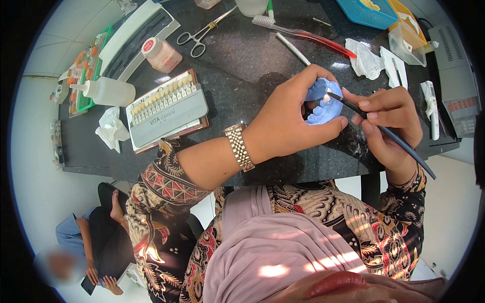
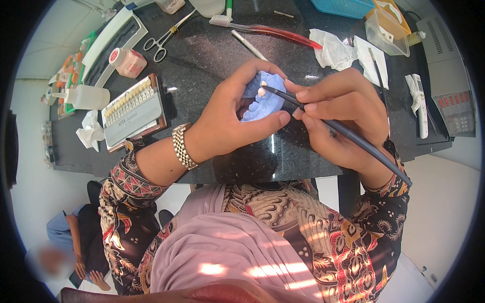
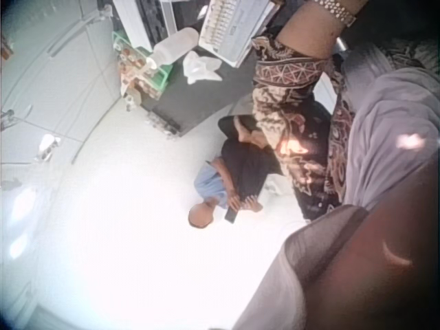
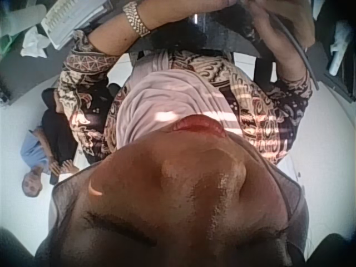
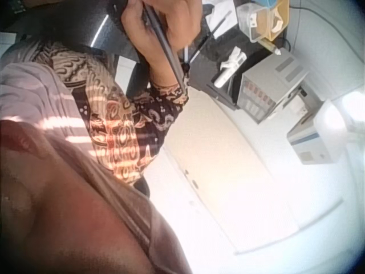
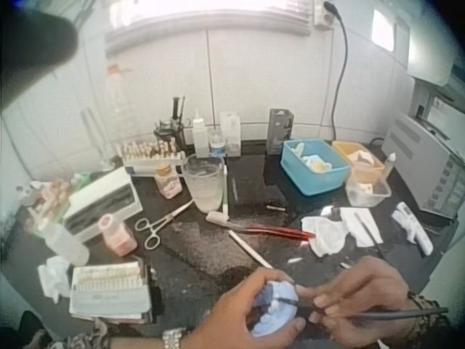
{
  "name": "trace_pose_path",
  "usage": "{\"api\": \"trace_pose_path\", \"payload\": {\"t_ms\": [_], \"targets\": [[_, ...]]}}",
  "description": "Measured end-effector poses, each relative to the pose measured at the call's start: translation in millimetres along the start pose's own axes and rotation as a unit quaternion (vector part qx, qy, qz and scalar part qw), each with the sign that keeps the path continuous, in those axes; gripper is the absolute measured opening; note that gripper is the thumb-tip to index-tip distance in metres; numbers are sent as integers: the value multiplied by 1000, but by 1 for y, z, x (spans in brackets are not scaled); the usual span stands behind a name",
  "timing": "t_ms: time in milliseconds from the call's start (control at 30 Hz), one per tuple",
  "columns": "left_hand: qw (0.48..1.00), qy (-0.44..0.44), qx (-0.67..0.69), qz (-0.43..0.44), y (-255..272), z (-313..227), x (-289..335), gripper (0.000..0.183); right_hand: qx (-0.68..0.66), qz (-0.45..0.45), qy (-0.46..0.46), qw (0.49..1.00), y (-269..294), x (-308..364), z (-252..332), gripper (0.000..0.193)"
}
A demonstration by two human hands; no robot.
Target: The person uses a fine brush to apply a white substance to a blue dental mold held in their left hand. They repeatedly dip the brush into a container of material and carefully paint the inner surfaces of the mold, occasionally wiping the brush on a tissue.
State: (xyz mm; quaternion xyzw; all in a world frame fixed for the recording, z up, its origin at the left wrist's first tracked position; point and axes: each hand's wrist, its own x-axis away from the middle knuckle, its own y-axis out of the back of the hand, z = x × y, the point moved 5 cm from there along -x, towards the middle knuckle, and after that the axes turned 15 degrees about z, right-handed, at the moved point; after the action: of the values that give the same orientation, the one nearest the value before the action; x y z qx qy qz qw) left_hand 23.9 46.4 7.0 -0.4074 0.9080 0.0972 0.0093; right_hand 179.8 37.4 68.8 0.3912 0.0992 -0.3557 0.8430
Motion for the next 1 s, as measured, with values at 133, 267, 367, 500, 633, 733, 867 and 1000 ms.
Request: {"api": "trace_pose_path", "payload": {"t_ms": [133, 267, 367, 500, 633, 733, 867, 1000], "targets": [[1000, 0, 2, 3, 0, 0, 0, 47, -19, -9, 20, 1000, 0, 1, -1, 15], [1000, 4, 9, 6, 0, 1, 0, 48, -13, -1, 13, 1000, 0, 0, -2, 15], [1000, 12, 22, 6, 0, 2, 1, 48, -45, 3, -5, 999, 0, -1, -2, 14], [999, 25, 21, 12, -1, 1, 0, 49, -268, -62, -14, 961, 4, 4, -23, 11], [999, 29, 12, 19, -1, 2, -1, 52, -442, -186, -113, 870, 21, 11, -50, 8], [998, 26, 40, -40, 0, 9, 0, 59, -467, -245, -139, 838, 35, 8, -58, 13], [991, 65, 108, -35, 9, 4, -3, 56, -463, -250, -90, 846, 54, 15, -70, 29], [978, 70, 193, -16, 8, 9, -3, 58, -426, -229, -123, 867, 64, 20, -76, 29]]}}
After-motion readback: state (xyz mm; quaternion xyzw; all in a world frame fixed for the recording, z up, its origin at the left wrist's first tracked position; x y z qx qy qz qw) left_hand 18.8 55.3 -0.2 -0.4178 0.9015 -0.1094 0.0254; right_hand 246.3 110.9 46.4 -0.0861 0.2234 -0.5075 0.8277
